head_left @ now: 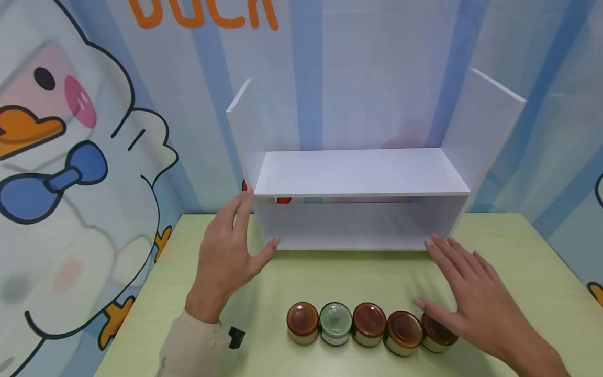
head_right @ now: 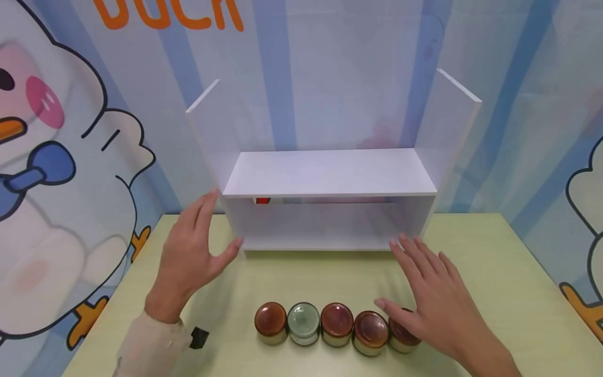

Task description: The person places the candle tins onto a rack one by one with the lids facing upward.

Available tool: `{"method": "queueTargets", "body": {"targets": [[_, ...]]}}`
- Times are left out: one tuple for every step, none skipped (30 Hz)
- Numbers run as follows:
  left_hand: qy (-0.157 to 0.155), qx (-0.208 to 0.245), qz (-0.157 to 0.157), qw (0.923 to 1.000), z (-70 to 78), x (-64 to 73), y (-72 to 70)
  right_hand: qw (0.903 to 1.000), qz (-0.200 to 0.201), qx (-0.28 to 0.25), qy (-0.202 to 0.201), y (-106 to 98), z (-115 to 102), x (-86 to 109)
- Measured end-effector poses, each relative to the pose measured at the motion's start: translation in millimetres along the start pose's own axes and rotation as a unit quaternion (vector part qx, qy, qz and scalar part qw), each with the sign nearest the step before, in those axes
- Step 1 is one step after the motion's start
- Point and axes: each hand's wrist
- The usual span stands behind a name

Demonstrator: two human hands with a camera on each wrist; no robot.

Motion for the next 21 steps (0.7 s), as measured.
{"method": "queueTargets", "body": {"targets": [[-0.004, 0.002, 0.009, 1.0, -1.0, -0.1, 1.4, 1.0, -0.003, 0.0, 0.002, 0.8, -0.2, 1.1], [-0.008, 0.004, 0.017, 0.9998, -1.9, 0.0, 2.7, 1.0, -0.006, -0.001, 0.003, 1.7, -0.4, 2.2], [-0.013, 0.008, 0.025, 0.9996, -2.8, 0.3, 4.0, 1.0, -0.008, -0.001, 0.003, 2.5, -0.3, 3.1], [-0.02, 0.011, 0.031, 0.9993, -3.5, 0.5, 5.1, 1.0, -0.007, -0.002, 0.004, 3.3, -0.3, 4.1], [-0.028, 0.014, 0.035, 0.9989, -4.1, 0.8, 6.2, 1.0, -0.008, -0.002, 0.005, 4.0, -0.2, 5.0], [-0.037, 0.015, 0.039, 0.9984, -4.6, 0.9, 7.3, 0.9999, -0.008, -0.004, 0.006, 4.8, 0.0, 6.1], [-0.047, 0.016, 0.04, 0.9979, -5.1, 1.1, 8.2, 0.9999, -0.008, -0.007, 0.007, 5.5, 0.2, 7.1], [-0.057, 0.016, 0.041, 0.9974, -5.4, 1.3, 9.1, 0.9999, -0.009, -0.009, 0.007, 6.2, 0.5, 8.1], [-0.068, 0.016, 0.039, 0.9968, -5.7, 1.5, 10.1, 0.9998, -0.01, -0.011, 0.009, 6.9, 0.8, 9.2], [-0.079, 0.015, 0.036, 0.9961, -5.9, 1.5, 11.0, 0.9998, -0.012, -0.013, 0.01, 7.6, 1.0, 10.3], [-0.092, 0.014, 0.033, 0.9951, -6.0, 1.6, 11.9, 0.9997, -0.014, -0.015, 0.012, 8.3, 1.2, 11.4], [-0.105, 0.015, 0.029, 0.9939, -6.0, 1.4, 12.9, 0.9996, -0.016, -0.017, 0.014, 8.9, 1.2, 12.5], [-0.118, 0.017, 0.025, 0.9925, -6.0, 1.3, 13.9, 0.9995, -0.017, -0.019, 0.017, 9.5, 1.2, 13.4], [-0.132, 0.019, 0.023, 0.9908, -6.1, 1.2, 15.1, 0.9994, -0.019, -0.021, 0.018, 9.9, 1.0, 14.3], [-0.146, 0.024, 0.02, 0.9888, -6.2, 1.0, 16.2, 0.9994, -0.02, -0.022, 0.021, 10.3, 0.8, 15.1], [-0.159, 0.03, 0.018, 0.9866, -6.1, 0.7, 17.2, 0.9993, -0.021, -0.023, 0.022, 10.6, 0.6, 16.0], [-0.172, 0.038, 0.015, 0.9842, -6.2, 0.5, 18.5, 0.9992, -0.022, -0.024, 0.024, 10.9, 0.3, 16.7], [-0.184, 0.046, 0.012, 0.9817, -6.4, 0.1, 19.6, 0.9991, -0.022, -0.024, 0.026, 11.1, 0.2, 17.4], [-0.195, 0.053, 0.009, 0.9793, -6.6, -0.1, 20.8, 0.9991, -0.022, -0.024, 0.026, 11.3, 0.2, 18.1], [-0.205, 0.062, 0.006, 0.9768, -7.0, -0.3, 22.0, 0.9991, -0.022, -0.024, 0.027, 11.7, 0.2, 18.8], [-0.214, 0.07, 0.002, 0.9743, -7.2, -0.5, 23.1, 0.9991, -0.023, -0.025, 0.028, 12.2, 0.1, 19.7]]}}
Point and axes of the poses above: each hand's wrist, its own x-axis away from the middle knuckle, its own y-axis out of the palm, z = x × y, and after that the axes turned 12 degrees about -y, right-handed
